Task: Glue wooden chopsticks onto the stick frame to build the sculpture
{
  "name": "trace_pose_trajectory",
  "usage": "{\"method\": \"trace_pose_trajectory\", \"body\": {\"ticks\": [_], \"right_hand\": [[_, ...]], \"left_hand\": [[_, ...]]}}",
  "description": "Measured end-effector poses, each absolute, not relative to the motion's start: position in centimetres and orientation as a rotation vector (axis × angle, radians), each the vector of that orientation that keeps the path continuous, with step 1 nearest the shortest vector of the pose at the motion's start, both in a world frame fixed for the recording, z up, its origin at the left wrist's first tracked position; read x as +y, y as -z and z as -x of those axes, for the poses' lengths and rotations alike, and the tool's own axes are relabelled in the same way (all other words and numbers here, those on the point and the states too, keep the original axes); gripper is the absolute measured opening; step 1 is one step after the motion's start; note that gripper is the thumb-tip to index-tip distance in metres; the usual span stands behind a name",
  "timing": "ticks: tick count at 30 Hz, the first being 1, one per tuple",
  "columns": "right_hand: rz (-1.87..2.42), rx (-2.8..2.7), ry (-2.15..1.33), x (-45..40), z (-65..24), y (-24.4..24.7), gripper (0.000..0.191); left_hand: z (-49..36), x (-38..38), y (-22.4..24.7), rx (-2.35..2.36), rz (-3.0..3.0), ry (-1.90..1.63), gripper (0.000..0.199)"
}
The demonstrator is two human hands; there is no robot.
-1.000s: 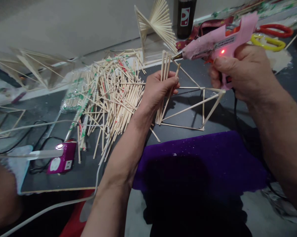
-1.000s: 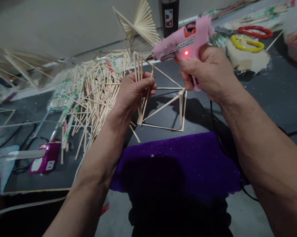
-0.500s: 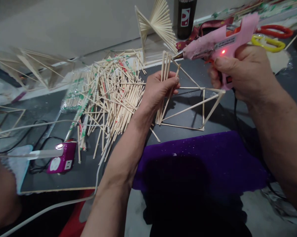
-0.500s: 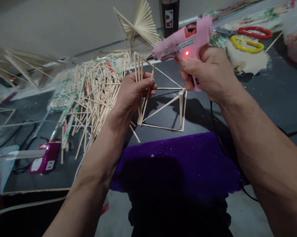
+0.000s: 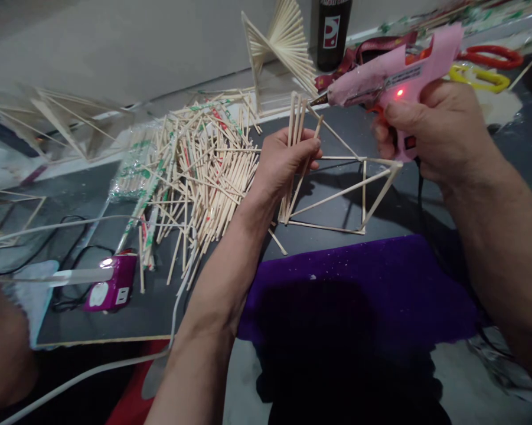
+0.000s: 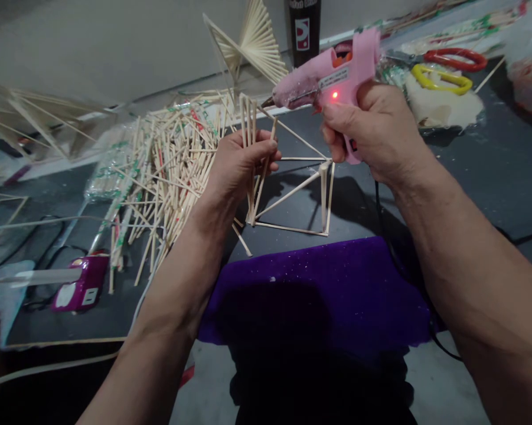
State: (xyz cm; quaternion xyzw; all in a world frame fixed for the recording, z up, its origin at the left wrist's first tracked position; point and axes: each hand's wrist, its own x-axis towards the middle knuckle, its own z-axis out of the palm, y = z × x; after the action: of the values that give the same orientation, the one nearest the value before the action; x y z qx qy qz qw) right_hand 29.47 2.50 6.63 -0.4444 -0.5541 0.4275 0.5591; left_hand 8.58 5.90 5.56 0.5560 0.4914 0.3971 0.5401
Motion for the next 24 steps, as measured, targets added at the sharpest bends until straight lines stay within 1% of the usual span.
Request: {"method": "trace_pose_trajectory", "body": {"ticks": [3,12,18,24], "right_hand": [[1.037,-1.295,-1.019,2.63,-29.60,-6.54,0.023],[1.048,-1.317,-1.018,2.67,-29.61,-6.57,0.028],[1.030,-1.288,-1.011,2.64,-29.66,-6.51,0.020],[1.032,-1.287,-1.028,2.79,-29.95,-6.33,0.021]], "left_hand": [[-8.57,5.94,-5.55,1.203,-1.333,-0.933,0.007],[-8.64,5.97,-5.54,1.196,-1.339,-0.934,0.009],[-8.56,5.92,-5.50,1.172,-1.338,-0.940,0.011],[-8.57,6.08,-5.36,1.174,-1.333,-0.941,0.011]]}}
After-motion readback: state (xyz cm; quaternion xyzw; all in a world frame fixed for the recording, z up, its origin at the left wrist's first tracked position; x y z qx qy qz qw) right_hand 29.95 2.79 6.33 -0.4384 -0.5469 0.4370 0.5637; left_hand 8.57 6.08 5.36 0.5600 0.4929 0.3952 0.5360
